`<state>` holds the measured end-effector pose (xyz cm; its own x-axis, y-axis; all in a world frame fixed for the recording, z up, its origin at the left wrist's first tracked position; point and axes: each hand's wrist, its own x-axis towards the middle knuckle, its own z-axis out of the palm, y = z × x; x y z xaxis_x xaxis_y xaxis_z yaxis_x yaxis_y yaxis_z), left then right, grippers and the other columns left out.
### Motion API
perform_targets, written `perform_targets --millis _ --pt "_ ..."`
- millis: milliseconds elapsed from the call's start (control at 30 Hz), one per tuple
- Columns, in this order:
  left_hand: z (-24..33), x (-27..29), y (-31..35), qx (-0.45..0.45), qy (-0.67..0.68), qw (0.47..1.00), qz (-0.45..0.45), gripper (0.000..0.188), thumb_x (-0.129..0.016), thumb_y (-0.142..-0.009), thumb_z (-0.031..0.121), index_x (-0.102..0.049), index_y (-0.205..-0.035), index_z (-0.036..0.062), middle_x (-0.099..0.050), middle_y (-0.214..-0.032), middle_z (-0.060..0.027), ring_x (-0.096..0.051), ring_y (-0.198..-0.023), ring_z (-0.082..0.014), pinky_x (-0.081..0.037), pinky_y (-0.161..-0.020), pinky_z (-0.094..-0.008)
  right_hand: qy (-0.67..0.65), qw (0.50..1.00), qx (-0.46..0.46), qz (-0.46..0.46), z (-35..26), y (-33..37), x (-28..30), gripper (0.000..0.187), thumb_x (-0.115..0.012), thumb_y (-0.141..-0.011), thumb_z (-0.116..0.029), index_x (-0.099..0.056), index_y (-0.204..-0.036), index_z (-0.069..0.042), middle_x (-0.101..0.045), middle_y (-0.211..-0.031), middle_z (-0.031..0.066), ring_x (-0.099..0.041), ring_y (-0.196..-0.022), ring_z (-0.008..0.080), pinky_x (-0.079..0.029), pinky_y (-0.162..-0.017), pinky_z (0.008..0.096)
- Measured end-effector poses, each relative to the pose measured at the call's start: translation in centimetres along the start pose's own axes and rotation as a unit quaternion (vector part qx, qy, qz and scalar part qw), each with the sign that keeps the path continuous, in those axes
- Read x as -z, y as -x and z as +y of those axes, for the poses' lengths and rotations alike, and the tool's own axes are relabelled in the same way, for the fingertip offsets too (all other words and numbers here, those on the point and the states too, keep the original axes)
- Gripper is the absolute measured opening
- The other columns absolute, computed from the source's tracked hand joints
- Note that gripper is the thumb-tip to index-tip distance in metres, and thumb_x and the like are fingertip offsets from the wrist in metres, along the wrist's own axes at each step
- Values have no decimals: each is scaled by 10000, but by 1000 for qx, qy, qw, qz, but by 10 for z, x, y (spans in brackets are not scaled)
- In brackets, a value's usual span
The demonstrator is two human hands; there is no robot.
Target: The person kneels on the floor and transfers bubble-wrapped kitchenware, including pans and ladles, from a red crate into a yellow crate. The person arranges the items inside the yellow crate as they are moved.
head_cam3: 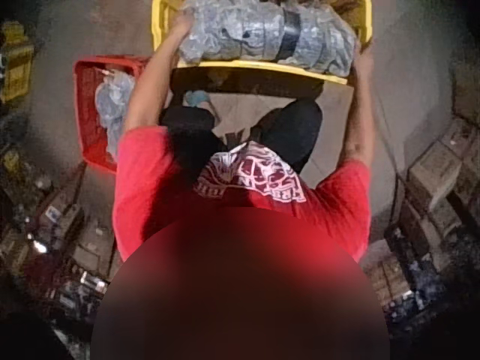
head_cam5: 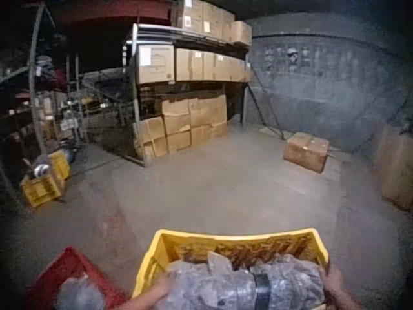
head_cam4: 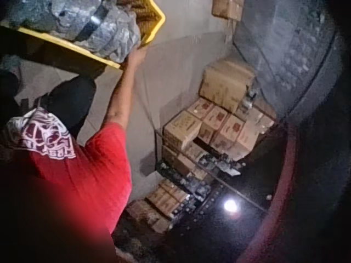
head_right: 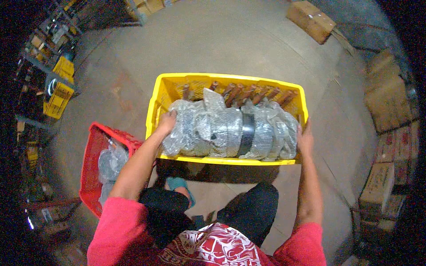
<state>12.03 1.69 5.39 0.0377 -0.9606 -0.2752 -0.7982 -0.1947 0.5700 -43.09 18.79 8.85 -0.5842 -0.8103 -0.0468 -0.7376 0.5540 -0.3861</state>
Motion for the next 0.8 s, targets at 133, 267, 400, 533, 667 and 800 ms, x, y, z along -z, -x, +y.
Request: perform_targets --millis 133,267,400,533,667,800 --pt "-5 -19 -2 -19 65 997 -38 412 -438 -1029 318 -715 -1054 14 -711 -1016 -214 -680 -899 -351 -537 -818 -490 -61 995 -73 -19 24 -10 -11 644 -497 -1005 -471 -396 -1517 -93 -649 -1235 274 -640 -1113 439 -501 -927 499" --pt "25 -4 13 32 118 992 -1 534 -438 -1029 438 -651 -1167 -32 -667 -1131 -296 -656 -1046 -414 -484 -940 -535 -58 998 26 14 41 -20 -8 693 -519 -1003 -483 -315 -1567 -135 -501 -1482 204 -525 -1315 394 -419 -1068 450" --pt "38 64 71 8 57 998 -11 607 -500 -1000 477 -562 -1293 -51 -649 -1199 -290 -626 -1100 -468 -463 -1002 -541 -118 991 66 16 49 -29 -8 700 -518 -999 -517 -313 -1572 -172 -486 -1501 185 -495 -1338 403 -398 -1086 447" --pt "-36 140 132 -111 181 969 124 472 -622 -958 344 -596 -1265 -13 -688 -1107 -256 -679 -1042 -377 -527 -916 -461 -49 998 -28 -17 62 -41 -14 692 -520 -1022 -444 -293 -1568 -86 -431 -1543 195 -455 -1387 370 -369 -1114 431" --pt "-197 191 198 185 45 949 251 495 -640 -933 326 -600 -1245 -57 -659 -1161 -309 -659 -1092 -418 -518 -940 -470 -84 994 62 21 71 -45 -17 698 -520 -1016 -471 -312 -1565 -92 -439 -1539 179 -447 -1388 357 -347 -1129 414" --pt "-334 185 298 424 -123 871 216 826 -672 -846 557 -505 -1401 -31 -561 -1344 -330 -532 -1296 -433 -414 -1091 -481 -41 999 -14 2 70 -39 -12 712 -528 -1012 -472 -309 -1565 -81 -428 -1544 188 -451 -1386 357 -346 -1131 409"
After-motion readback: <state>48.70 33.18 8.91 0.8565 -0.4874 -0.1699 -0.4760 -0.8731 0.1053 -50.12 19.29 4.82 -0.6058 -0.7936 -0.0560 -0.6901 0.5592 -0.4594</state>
